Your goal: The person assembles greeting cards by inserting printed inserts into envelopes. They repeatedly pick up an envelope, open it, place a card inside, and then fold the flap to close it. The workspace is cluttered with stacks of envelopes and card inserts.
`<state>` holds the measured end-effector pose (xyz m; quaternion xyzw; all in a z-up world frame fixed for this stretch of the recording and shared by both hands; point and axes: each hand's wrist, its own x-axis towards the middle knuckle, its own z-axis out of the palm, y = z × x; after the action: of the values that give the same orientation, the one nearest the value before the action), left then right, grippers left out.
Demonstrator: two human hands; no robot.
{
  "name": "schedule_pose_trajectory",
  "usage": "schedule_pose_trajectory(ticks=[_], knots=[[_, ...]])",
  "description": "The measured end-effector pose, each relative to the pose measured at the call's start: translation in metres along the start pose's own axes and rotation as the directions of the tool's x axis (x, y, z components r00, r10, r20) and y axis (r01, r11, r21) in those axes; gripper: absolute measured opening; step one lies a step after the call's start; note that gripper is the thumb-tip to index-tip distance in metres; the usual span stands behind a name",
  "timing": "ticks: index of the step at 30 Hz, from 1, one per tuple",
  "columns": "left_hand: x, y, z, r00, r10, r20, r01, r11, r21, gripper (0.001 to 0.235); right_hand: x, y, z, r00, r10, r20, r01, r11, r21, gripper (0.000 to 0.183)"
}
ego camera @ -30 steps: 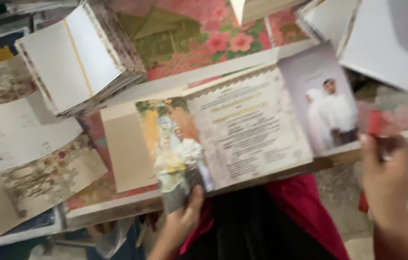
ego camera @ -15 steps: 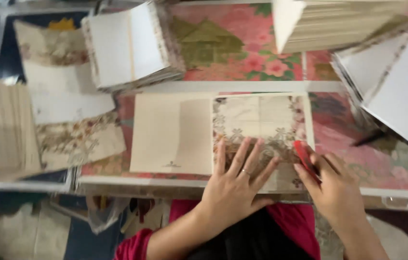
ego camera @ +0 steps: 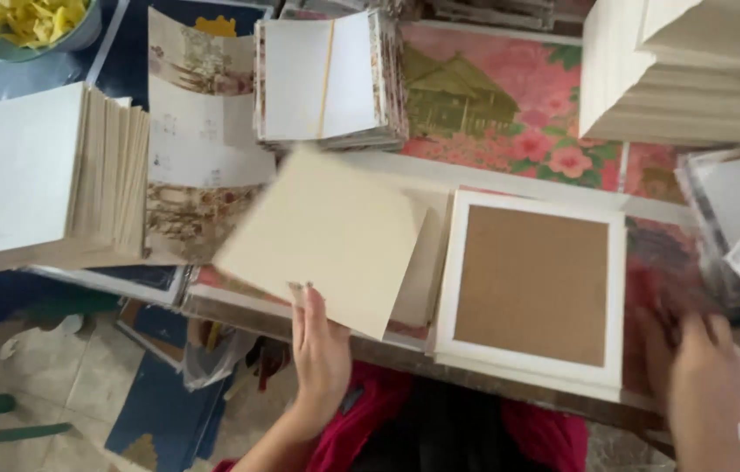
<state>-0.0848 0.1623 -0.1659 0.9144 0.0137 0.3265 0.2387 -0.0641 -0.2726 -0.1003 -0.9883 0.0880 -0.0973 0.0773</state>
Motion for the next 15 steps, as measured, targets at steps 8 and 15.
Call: schedule_pose_trajectory(ticks=[8,15], knots=[[-0.001,-0.109,-0.011,0.811,0.199,0.55,-0.245,0.97,0.011,0.072,0.031,0.014,-0.06,0.945,-0.088,-0.316,0.017,0.975,-0.221,0.058],[0.169,0.063,-0.083,0.064,-0.607,0.792,0.531,0.693,0.488,0.071,0.027,0.089,-0.034,0.962,-0.079,-0.263,-0.039,0.909,-0.416,0.021]])
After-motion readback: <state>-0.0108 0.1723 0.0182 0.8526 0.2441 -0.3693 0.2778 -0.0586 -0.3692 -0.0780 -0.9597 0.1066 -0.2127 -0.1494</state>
